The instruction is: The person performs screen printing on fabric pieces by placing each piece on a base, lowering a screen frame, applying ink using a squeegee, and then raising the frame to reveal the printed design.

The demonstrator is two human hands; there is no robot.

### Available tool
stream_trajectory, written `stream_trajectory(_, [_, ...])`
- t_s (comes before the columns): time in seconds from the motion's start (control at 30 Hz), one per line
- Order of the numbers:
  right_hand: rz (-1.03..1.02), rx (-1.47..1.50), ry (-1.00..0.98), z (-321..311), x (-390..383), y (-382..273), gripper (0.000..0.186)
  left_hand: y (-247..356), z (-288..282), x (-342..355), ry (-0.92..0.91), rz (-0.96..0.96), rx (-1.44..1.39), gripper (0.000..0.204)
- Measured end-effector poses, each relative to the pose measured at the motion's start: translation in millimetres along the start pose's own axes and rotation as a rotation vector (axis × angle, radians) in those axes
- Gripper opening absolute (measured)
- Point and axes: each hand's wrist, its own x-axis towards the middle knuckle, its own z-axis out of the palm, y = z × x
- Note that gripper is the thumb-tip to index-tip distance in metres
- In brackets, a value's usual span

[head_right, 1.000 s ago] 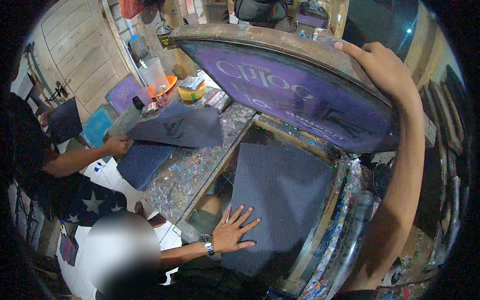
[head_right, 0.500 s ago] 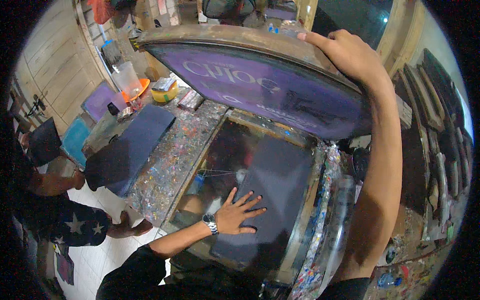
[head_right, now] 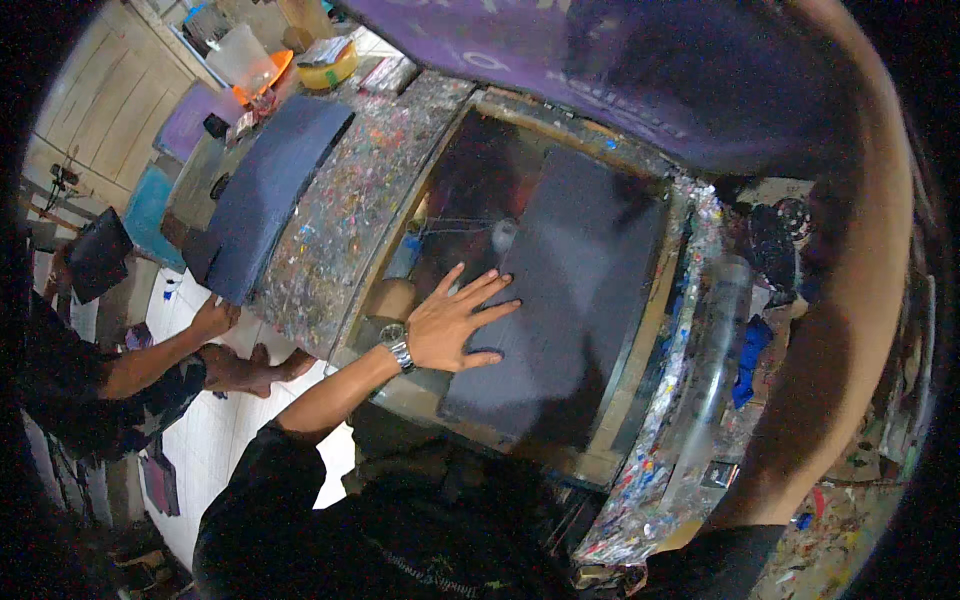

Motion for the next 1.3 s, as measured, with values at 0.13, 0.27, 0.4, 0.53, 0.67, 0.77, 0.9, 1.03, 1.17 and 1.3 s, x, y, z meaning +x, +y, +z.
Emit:
stream_trajectory(0.13, [0.160, 0.134, -0.190, -13.3, -16.9, -21.8, 0.068, -1.8, 0.2, -7.5, 0.025, 0.015, 0.003, 0.077])
stream_trajectory(0.27, [-0.162, 0.147, -0.044, -5.4, -33.9, 6.0, 0.088, 1.3, -0.8, -3.4, -0.001, 0.048, 0.046, 0.082])
stream_trajectory(0.4, [-0.066, 0.122, 0.013, -13.4, -105.4, -22.8, 0.071, 18.4, -35.2, -7.3, 0.205, 0.029, -0.178, 0.098])
stream_trajectory(0.53, [-0.355, 0.189, 0.133, 29.3, -213.8, -37.7, 0.048, 57.4, -84.9, -28.2, 0.979, -0.362, -1.218, 0.081])
stream_trajectory(0.67, [-0.281, 0.145, -0.314, 84.6, -313.5, -25.8, 0.040, 56.9, -42.5, -73.9, 0.758, -0.792, -1.349, 0.062])
stream_trajectory(0.77, [-0.316, 0.284, -0.547, 110.3, -329.4, -30.0, 0.031, 27.5, -13.1, -112.3, 0.593, -0.865, -1.368, 0.052])
stream_trajectory(0.9, [-0.499, 0.241, -0.414, 136.1, -364.1, -0.5, 0.022, 26.1, -6.6, -108.7, 0.501, -0.916, -1.279, 0.040])
stream_trajectory(1.03, [-0.581, 0.119, -0.145, 200.3, -315.6, 25.4, 0.027, 26.2, 0.5, -102.8, 0.524, -0.894, -1.226, 0.038])
stream_trajectory(1.17, [-0.474, 0.262, -0.419, 245.3, -169.3, 54.7, 0.047, 13.4, 0.2, -111.4, 0.463, -0.909, -1.277, 0.042])
stream_trajectory(1.3, [-0.253, 0.115, -0.383, 250.9, -161.8, 34.9, 0.051, 27.2, -17.8, -102.4, 0.495, -0.945, -1.261, 0.041])
